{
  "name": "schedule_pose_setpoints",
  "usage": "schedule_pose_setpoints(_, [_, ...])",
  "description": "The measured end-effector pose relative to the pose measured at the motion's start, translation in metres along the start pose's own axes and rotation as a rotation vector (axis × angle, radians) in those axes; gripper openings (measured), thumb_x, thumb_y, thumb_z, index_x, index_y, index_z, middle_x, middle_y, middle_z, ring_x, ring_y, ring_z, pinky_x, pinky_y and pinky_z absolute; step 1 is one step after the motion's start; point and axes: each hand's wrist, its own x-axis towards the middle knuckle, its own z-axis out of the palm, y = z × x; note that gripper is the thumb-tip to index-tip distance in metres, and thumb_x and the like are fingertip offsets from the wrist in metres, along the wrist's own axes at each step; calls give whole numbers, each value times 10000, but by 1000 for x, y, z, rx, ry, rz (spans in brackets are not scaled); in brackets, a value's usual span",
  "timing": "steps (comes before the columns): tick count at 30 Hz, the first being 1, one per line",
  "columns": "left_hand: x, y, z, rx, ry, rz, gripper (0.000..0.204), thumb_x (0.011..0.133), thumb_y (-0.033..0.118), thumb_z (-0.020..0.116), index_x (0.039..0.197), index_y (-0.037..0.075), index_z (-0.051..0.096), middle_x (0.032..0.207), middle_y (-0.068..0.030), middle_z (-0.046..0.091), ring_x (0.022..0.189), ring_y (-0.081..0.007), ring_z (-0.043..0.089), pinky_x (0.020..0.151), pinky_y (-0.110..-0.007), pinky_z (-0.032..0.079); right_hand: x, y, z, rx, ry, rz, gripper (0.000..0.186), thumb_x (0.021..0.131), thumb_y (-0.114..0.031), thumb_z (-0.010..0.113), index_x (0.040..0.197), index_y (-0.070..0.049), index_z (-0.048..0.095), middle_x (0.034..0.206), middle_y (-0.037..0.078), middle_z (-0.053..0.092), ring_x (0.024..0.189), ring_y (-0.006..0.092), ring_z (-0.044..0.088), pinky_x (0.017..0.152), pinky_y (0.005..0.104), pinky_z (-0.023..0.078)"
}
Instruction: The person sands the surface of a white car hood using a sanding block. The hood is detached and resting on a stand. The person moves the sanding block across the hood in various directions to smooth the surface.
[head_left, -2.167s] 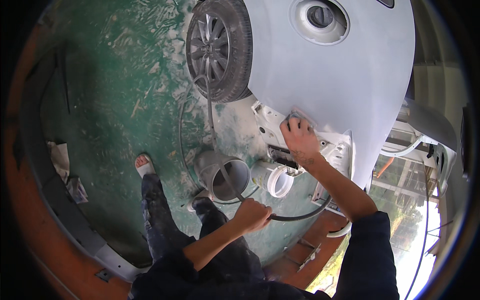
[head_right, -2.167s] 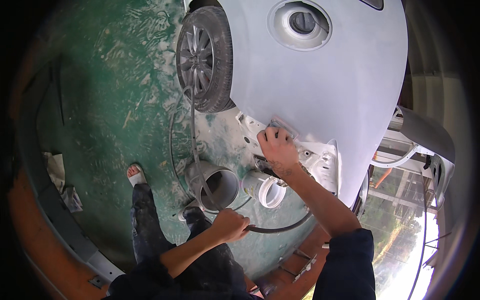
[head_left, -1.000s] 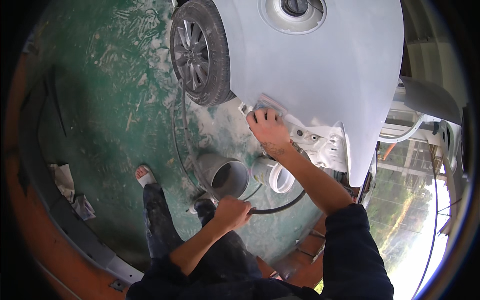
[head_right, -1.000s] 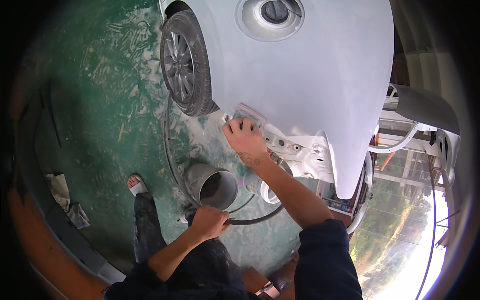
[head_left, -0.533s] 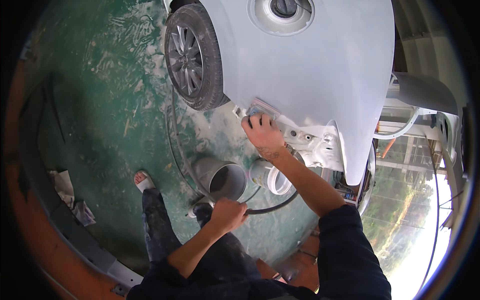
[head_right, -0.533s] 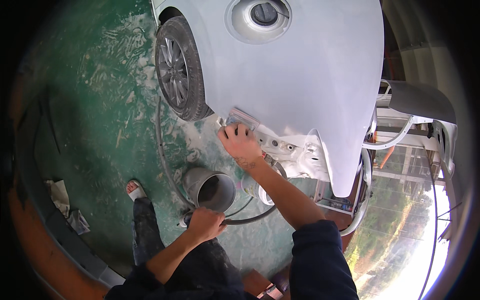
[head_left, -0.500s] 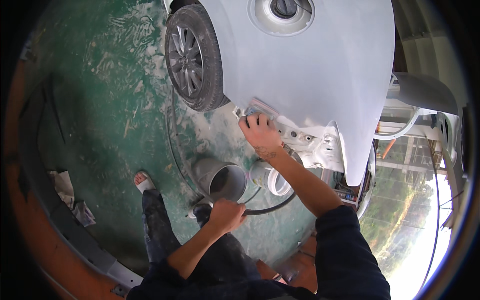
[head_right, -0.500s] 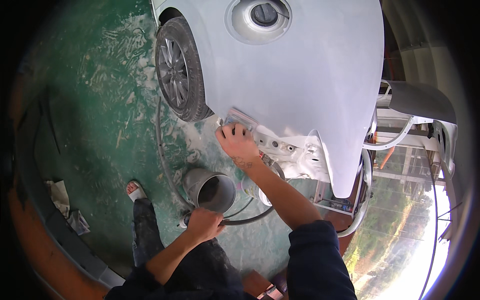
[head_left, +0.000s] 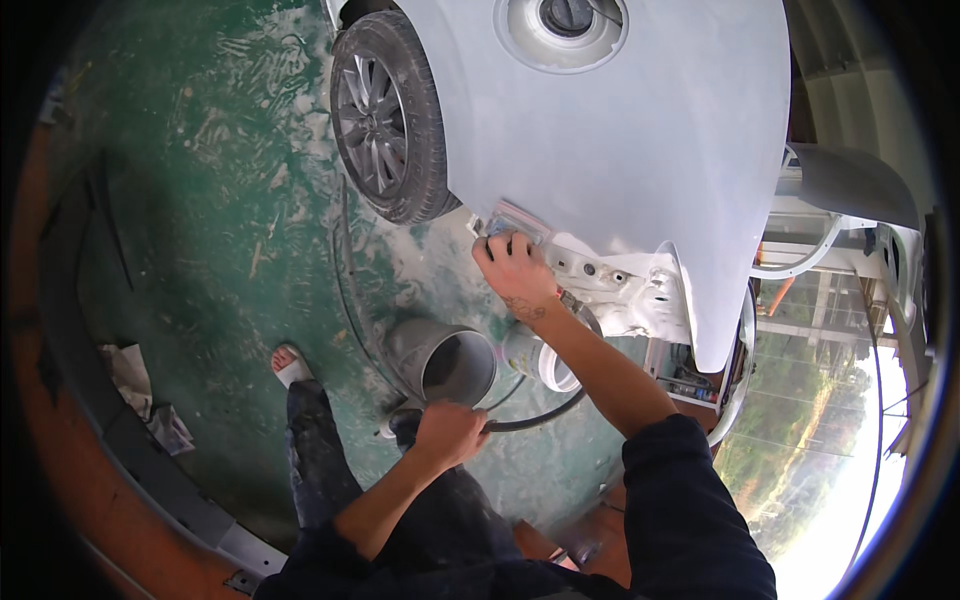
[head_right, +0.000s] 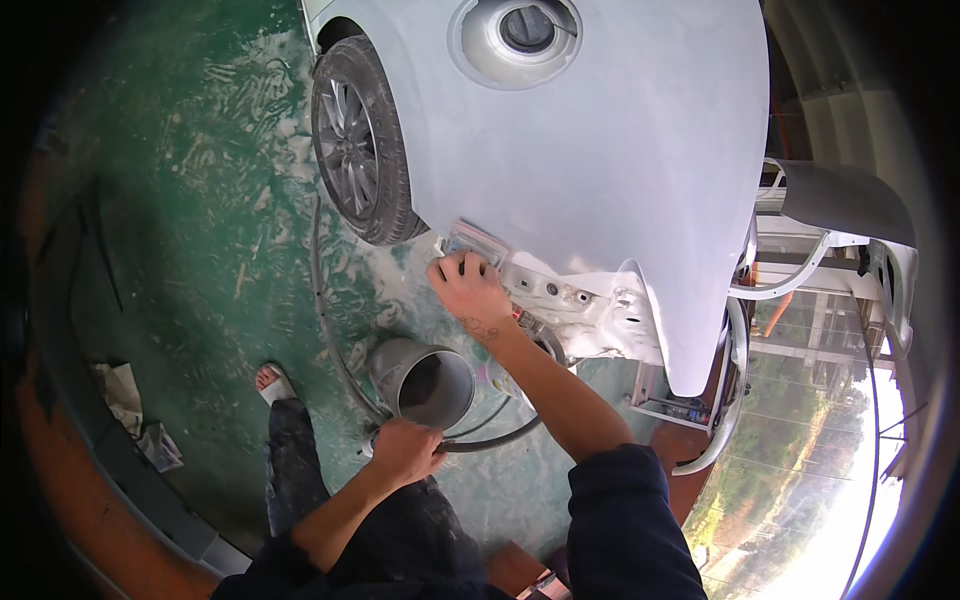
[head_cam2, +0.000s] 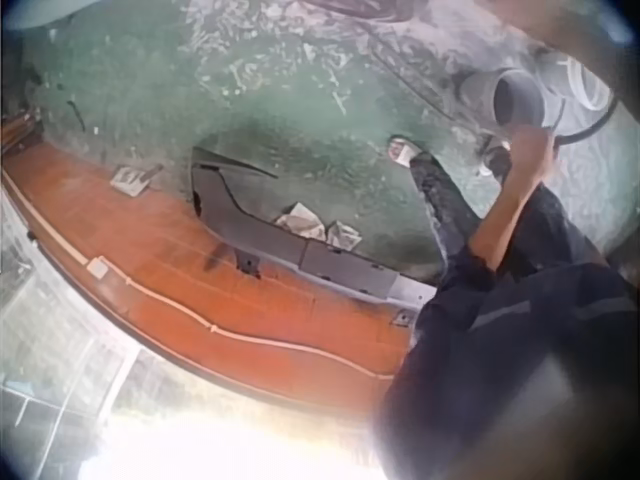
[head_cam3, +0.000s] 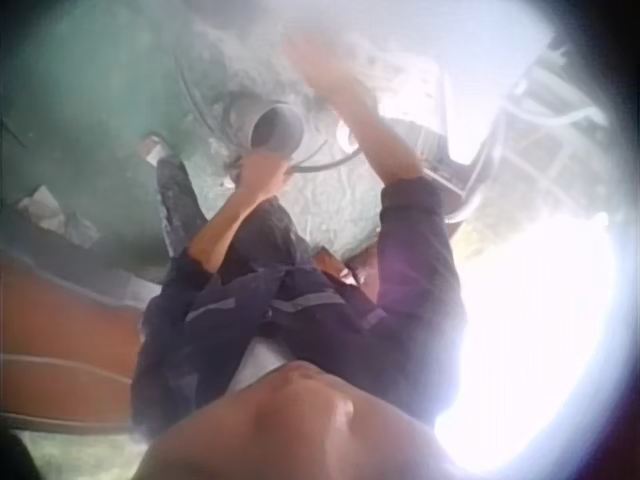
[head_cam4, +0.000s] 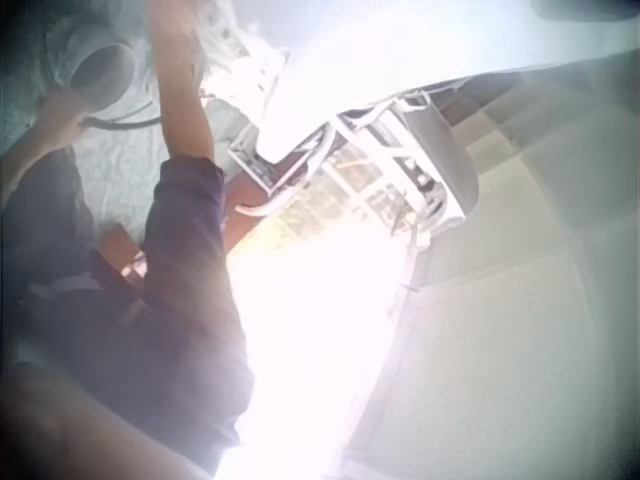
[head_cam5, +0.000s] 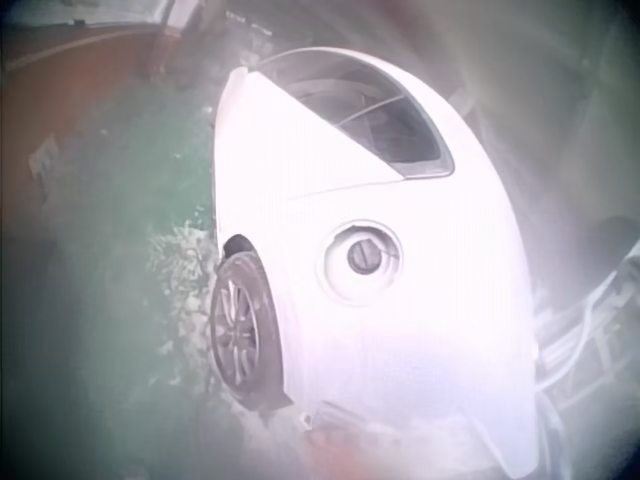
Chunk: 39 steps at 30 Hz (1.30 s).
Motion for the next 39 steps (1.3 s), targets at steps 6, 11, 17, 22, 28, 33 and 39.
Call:
schedule_pose_setpoints(6, [-9, -9, -12, 29, -42, -45, 264, 860, 349, 804, 752, 136, 693, 671, -64, 689, 659, -297, 711, 646, -445, 539, 7, -3, -7, 36, 26, 51, 312, 822, -186, 702, 1122, -132, 636, 1009, 100, 557, 887, 257, 584, 649, 318, 541])
schedule_pose_setpoints(11, [4, 10, -1, 6, -29, 21, 285, 764, 329, 866, 742, 135, 659, 652, -65, 663, 634, -318, 695, 625, -456, 539, -14, 9, -12, -13, 6, 22, 295, 822, -195, 698, 1105, -139, 639, 1000, 93, 557, 878, 249, 577, 666, 324, 543])
schedule_pose_setpoints(17, [-13, -18, 0, 36, 42, -27, 274, 768, 324, 862, 749, 136, 662, 650, -58, 663, 634, -314, 694, 614, -453, 536, 12, -17, 15, 18, 67, 69, 275, 823, -188, 693, 1087, -136, 634, 1014, 85, 562, 894, 251, 583, 678, 316, 554])
schedule_pose_setpoints(22, [-10, -6, -6, 29, 15, -12, 278, 773, 321, 859, 753, 139, 650, 661, -55, 663, 656, -307, 698, 614, -447, 533, 4, 7, -13, 62, 20, 58, 239, 834, -185, 698, 1042, -104, 613, 1021, 102, 562, 869, 263, 590, 620, 324, 527])
schedule_pose_setpoints(28, [-5, 3, -1, 15, 27, 14, 282, 775, 323, 860, 756, 137, 649, 655, -54, 658, 654, -311, 694, 620, -451, 531, 0, -2, -1, -8, 2, 21, 272, 845, -166, 696, 1107, -131, 630, 1025, 88, 555, 933, 250, 582, 681, 323, 569])
schedule_pose_setpoints(33, [-15, -17, -7, 24, 18, -57, 293, 774, 321, 860, 727, 137, 637, 661, -54, 658, 653, -317, 692, 627, -457, 528, 13, -11, 13, 72, 117, 68, 222, 836, -190, 689, 1036, -122, 619, 997, 90, 550, 878, 256, 581, 615, 335, 518])
schedule_pose_setpoints(39, [-5, 2, -5, 9, 33, 3, 295, 771, 320, 858, 722, 134, 634, 660, -58, 655, 652, -321, 690, 627, -467, 525, 5, 0, 0, 32, 82, 43, 217, 828, -201, 684, 1018, -116, 621, 986, 95, 549, 889, 257, 577, 606, 326, 509])
